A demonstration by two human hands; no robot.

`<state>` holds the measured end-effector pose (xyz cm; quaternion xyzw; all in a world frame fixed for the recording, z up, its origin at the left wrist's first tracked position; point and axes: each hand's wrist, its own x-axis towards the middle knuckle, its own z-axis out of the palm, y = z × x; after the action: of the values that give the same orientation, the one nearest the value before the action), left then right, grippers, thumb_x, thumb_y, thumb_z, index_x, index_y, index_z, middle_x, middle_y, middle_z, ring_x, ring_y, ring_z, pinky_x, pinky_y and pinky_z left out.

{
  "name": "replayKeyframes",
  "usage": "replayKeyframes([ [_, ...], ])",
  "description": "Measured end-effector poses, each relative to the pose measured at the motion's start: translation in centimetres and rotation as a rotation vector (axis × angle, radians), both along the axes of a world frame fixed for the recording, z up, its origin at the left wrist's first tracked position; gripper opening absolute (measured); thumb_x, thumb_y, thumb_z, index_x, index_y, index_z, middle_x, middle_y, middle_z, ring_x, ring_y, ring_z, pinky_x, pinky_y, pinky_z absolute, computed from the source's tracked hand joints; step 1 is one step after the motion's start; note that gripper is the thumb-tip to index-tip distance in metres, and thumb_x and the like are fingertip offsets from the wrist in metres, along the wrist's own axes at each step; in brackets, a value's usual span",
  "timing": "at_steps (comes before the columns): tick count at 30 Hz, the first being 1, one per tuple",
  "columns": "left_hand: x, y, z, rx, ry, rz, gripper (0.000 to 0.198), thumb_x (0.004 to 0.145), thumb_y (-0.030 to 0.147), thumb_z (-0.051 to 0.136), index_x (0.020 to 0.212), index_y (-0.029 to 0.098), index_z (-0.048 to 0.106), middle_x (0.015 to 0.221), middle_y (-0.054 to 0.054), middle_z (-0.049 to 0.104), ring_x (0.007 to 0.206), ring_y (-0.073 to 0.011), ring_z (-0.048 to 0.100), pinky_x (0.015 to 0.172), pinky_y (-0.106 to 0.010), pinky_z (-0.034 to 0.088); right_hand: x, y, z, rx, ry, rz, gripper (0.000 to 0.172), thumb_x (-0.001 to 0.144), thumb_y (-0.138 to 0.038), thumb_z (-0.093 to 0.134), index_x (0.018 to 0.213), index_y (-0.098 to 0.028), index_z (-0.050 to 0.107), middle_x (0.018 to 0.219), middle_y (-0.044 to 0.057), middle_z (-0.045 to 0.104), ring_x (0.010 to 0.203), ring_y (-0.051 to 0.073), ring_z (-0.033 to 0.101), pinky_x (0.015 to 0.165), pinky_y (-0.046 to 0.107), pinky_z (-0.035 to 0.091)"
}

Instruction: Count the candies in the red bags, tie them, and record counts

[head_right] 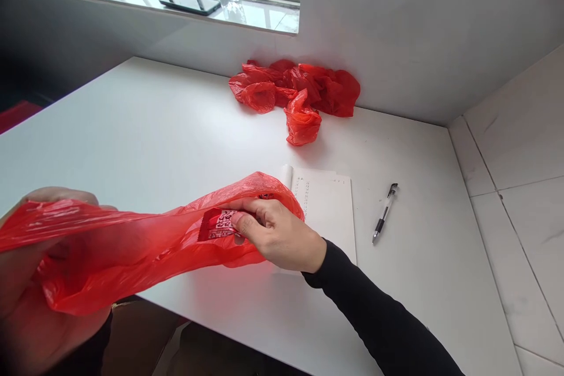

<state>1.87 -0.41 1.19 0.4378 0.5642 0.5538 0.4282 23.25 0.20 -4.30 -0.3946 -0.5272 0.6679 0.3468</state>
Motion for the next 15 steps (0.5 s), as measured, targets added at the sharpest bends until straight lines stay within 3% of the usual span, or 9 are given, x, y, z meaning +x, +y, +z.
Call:
replayKeyframes([
  [4,0.1,0.16,-0.31,0.072,0.106,0.069,0.018,0.089,0.033,0.058,0.072,0.028,0.059,0.068,0.0,0.038,0.049,-0.0099,0.038,0.033,-0.023,0.033,0.04,-0.01,0.08,0.001,0.035,-0.007,0.021,0.102,-0.026,0.05,0.093,-0.024,0.069,0.077,-0.002,0.062,0.074,0.014,0.061,0.072,0.03,0.049],
  [15,0.17,0.34,-0.56,0.082,0.167,0.072,0.02,0.09,0.034,0.054,0.071,0.029,0.056,0.062,0.002,0.035,0.046,-0.0092,0.034,0.033,-0.024,0.027,0.01,-0.1,-0.23,-0.087,0.124,-0.014,0.023,0.101,-0.022,0.052,0.11,-0.022,0.072,0.086,-0.001,0.064,0.077,0.013,0.059,0.073,0.028,0.048],
])
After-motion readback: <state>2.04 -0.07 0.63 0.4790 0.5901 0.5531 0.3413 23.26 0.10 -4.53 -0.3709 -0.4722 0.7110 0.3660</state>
